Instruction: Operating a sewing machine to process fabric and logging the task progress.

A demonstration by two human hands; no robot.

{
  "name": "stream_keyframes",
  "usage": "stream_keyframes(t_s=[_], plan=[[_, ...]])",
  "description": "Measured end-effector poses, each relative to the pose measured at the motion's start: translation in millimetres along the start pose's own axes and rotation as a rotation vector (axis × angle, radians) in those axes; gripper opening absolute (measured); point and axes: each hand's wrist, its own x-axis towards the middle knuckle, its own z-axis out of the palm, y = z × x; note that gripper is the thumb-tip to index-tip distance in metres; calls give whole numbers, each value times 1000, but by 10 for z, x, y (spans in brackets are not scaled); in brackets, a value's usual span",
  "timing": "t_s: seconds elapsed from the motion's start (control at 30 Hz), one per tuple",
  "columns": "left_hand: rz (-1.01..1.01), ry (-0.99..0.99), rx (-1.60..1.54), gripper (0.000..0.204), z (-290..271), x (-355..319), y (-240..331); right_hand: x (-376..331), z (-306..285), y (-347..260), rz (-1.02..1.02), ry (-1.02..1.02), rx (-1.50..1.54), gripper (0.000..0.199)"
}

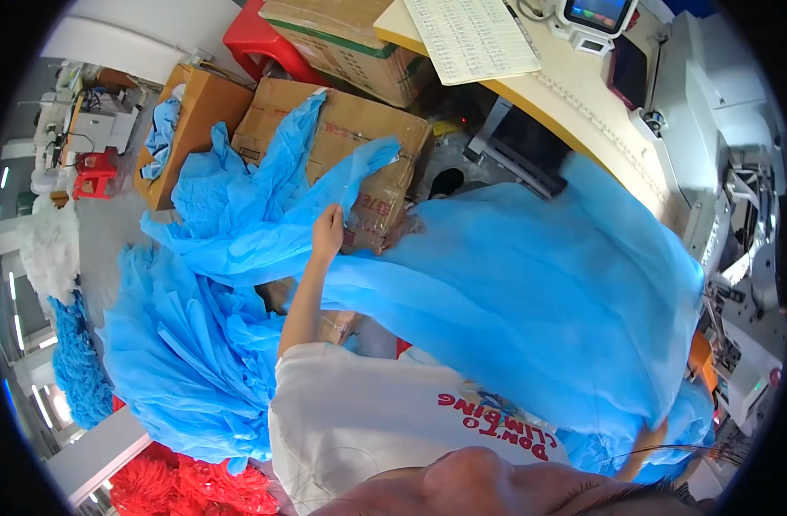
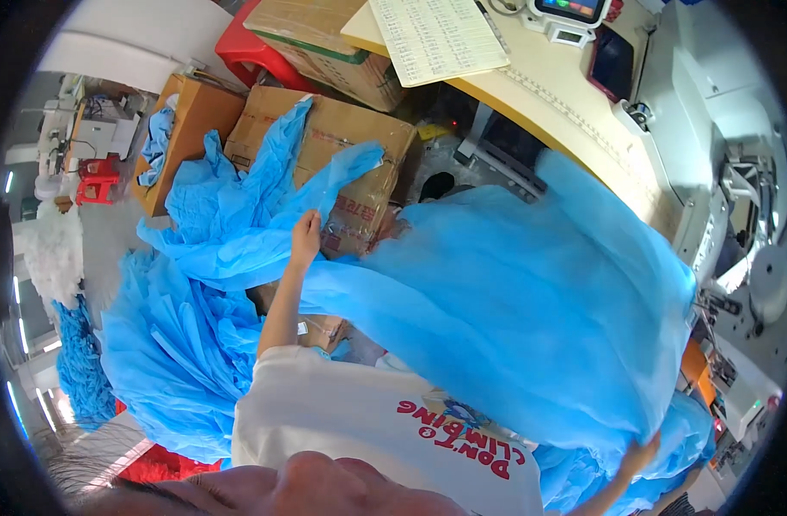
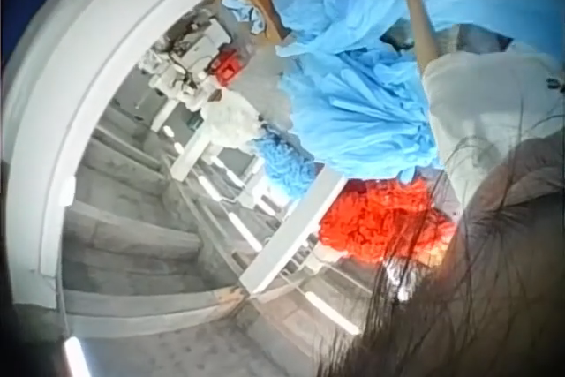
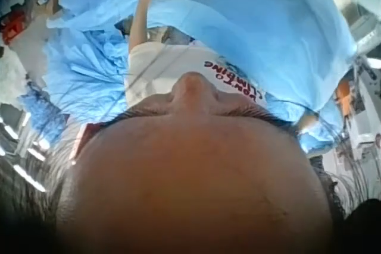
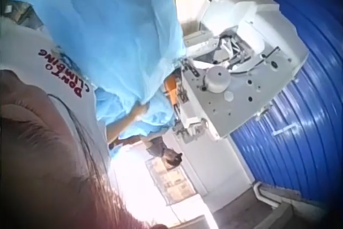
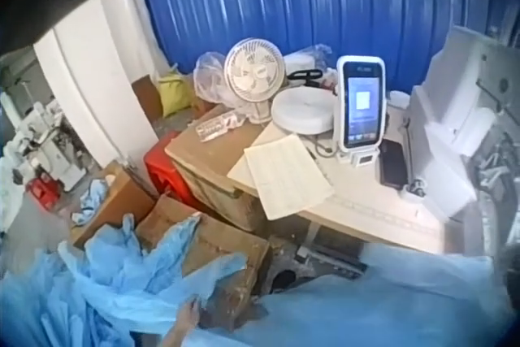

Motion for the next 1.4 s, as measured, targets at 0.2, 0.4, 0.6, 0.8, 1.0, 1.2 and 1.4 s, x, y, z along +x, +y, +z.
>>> stream_keyframes(t_s=[0.2,0.4,0.6,0.8,1.0,1.2,1.4], plan=[[42,-299,-330,18,-552,-478,1422,-261,-681,2728,116,259,-232,38],[256,-441,-131,30,-948,-1089,2348,-205,-412,-874,-467,376,888,26],[375,-556,-159,34,-1334,-1367,2696,-622,319,-4279,-1573,-211,932,65],[441,-269,44,27,-1368,-1226,2352,-770,764,-3974,-843,-992,1356,16],[281,-441,-127,18,-760,-693,2369,-351,39,-2714,-461,25,1524,13],[719,-519,-200,20,165,-1017,3424,-284,-403,-2200,-338,303,1314,11],[257,-944,-435,10,71,-596,3244,45,-594,-1678,-112,460,1121,13]])
